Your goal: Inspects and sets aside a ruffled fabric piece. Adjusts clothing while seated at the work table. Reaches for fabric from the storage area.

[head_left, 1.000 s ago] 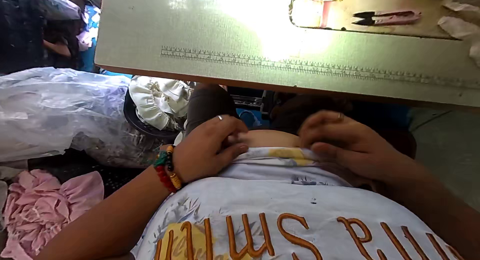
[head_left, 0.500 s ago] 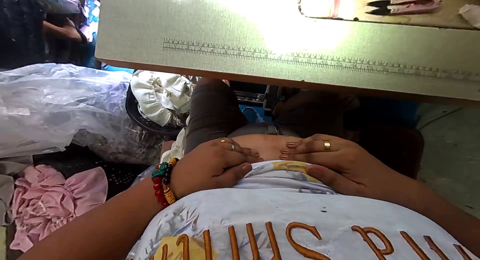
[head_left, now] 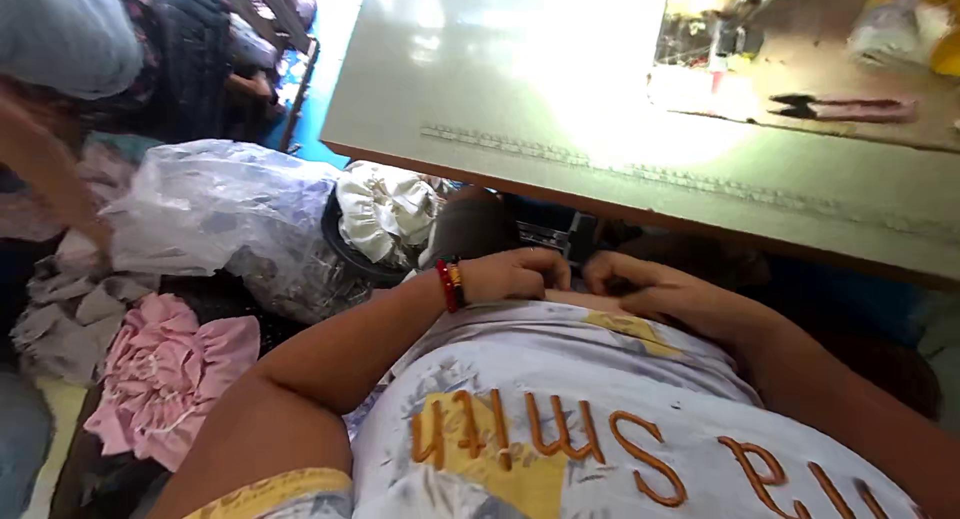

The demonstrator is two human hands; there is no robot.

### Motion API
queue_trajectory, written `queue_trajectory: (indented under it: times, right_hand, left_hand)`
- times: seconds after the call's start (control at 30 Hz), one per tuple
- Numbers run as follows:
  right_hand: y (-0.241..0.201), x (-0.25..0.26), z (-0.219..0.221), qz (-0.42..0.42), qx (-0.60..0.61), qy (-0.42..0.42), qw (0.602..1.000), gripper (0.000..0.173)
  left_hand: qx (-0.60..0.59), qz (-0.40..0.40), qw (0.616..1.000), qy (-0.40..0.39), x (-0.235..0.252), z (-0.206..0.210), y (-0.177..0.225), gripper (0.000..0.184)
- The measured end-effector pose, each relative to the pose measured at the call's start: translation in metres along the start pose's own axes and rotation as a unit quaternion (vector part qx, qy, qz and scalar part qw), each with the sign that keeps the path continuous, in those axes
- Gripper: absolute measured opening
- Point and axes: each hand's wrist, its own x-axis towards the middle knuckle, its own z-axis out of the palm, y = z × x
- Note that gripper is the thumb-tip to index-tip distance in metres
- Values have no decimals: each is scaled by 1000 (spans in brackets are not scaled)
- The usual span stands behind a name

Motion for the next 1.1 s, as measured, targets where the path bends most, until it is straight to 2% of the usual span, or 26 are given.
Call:
queue_trajectory:
  times: [0.07,0.13,0.2,0.27,0.37,0.5,0.6,0.73,0.8,0.9,0.97,1.03,1.1]
  right_hand:
    - [11,-21,-15,-21,-7,-10,1000,18]
    - [23,-35,-25,-40,13,-11,999,22]
    - [27,-29,-22,-47,42,-13,998,24]
    - [18,-6,-11,-58,21,-12,998,25]
    - [7,9,1,-56,-17,-4,998,28]
    - [22,-28,-18,-21,54,-21,998,26]
    - [30,-35,-27,-18,81,-33,996,24]
    - [21,13,-6,-68,55,-40,995,28]
    - [22,15,-5,-42,61,-37,997,29]
    - [25,-19,-18,29,99,-26,994,28]
    - [32,-34,-25,51,143,-20,988,26]
    - [32,-20,-19,19,160,-36,986,27]
    - [31,10,-12,-52,145,-66,986,32]
  left_hand:
    - [-31,-34,999,-10,-23,-14,-3,28]
    - [-45,-38,998,12,-40,-21,-8,26]
    - [-43,-15,999,26,-31,-16,-10,25]
    - [-46,-4,999,18,-4,-3,-6,26]
    - [-59,-69,996,8,11,8,8,31]
    - [-58,-143,988,22,-28,-9,8,28]
    - [-72,-130,988,40,-32,-17,-6,24]
    - [-91,-77,993,21,8,4,0,29]
    - [-77,-110,991,11,5,4,6,29]
    - [-54,-163,985,16,-25,-12,1,24]
    - [-52,-165,985,27,-33,-20,-9,23]
    - [-43,-141,989,18,-20,-16,-8,22]
    - [-46,-108,993,9,5,-4,-1,20]
